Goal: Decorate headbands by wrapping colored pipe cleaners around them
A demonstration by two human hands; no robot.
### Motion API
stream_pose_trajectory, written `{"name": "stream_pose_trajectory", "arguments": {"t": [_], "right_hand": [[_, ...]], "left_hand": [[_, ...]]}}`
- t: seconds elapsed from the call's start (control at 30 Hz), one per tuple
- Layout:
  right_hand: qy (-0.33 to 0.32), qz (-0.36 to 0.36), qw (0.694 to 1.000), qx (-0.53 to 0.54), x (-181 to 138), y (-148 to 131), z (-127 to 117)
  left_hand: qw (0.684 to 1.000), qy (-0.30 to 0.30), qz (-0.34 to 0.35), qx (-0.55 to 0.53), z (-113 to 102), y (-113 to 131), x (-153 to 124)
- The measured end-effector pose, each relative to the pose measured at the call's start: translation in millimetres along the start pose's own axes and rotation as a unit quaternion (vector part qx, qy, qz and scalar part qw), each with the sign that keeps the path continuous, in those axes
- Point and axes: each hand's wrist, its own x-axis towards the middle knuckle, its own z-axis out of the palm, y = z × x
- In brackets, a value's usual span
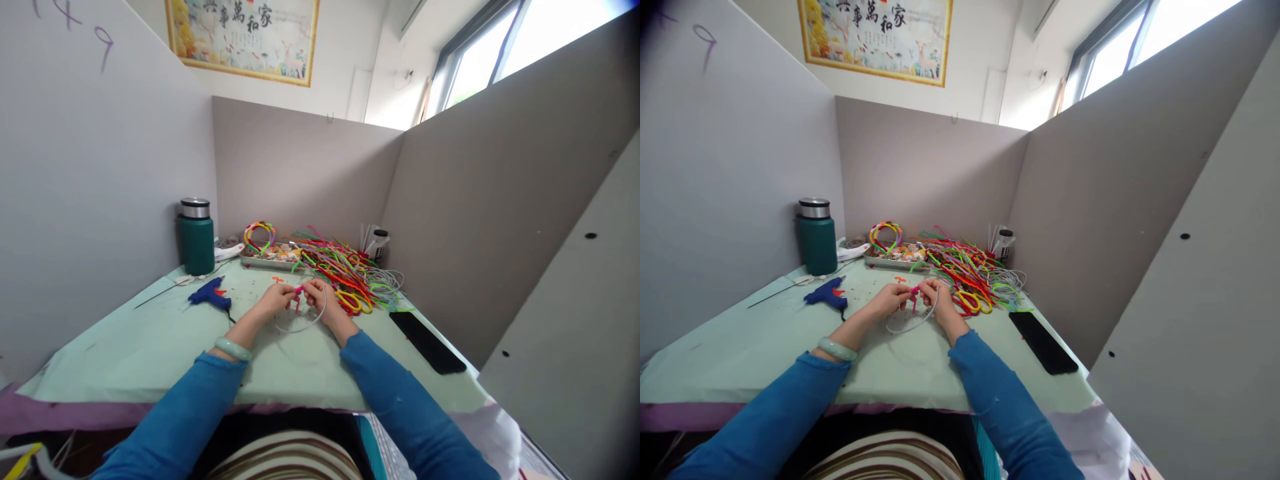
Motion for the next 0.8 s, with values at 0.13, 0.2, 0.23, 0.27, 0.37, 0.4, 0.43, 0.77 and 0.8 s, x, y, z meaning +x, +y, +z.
{"name": "stream_pose_trajectory", "arguments": {"t": [0.13,0.2,0.23,0.27,0.37,0.4,0.43,0.77,0.8], "right_hand": [[0.008,0.001,1.0,-0.007,0.5,0.3,-0.5],[0.012,0.004,1.0,-0.011,0.1,-1.0,0.0],[0.012,0.005,1.0,-0.01,-0.2,-1.9,0.4],[0.012,0.006,1.0,-0.009,-0.5,-2.8,0.8],[0.01,0.007,1.0,-0.003,-0.9,-4.4,1.5],[0.011,0.007,1.0,-0.003,-0.8,-4.4,1.5],[0.012,0.007,1.0,-0.003,-0.6,-4.2,1.4],[0.005,0.006,1.0,-0.002,1.7,0.1,0.0],[0.005,0.005,1.0,-0.002,1.6,0.1,-0.1]], "left_hand": [[0.999,0.017,-0.024,-0.041,-0.6,1.2,0.3],[0.998,0.018,-0.036,-0.055,-1.0,0.0,0.9],[0.997,0.014,-0.036,-0.065,-1.4,-0.6,0.9],[0.996,0.008,-0.033,-0.08,-1.7,-1.0,0.8],[0.99,-0.013,-0.037,-0.138,-2.8,-0.5,-0.6],[0.986,-0.023,-0.043,-0.157,-3.0,0.1,-1.1],[0.983,-0.033,-0.049,-0.174,-3.1,0.7,-1.6],[0.994,-0.009,-0.021,-0.107,-0.2,3.1,-2.1],[0.996,0.002,-0.018,-0.091,0.3,2.6,-1.4]]}}
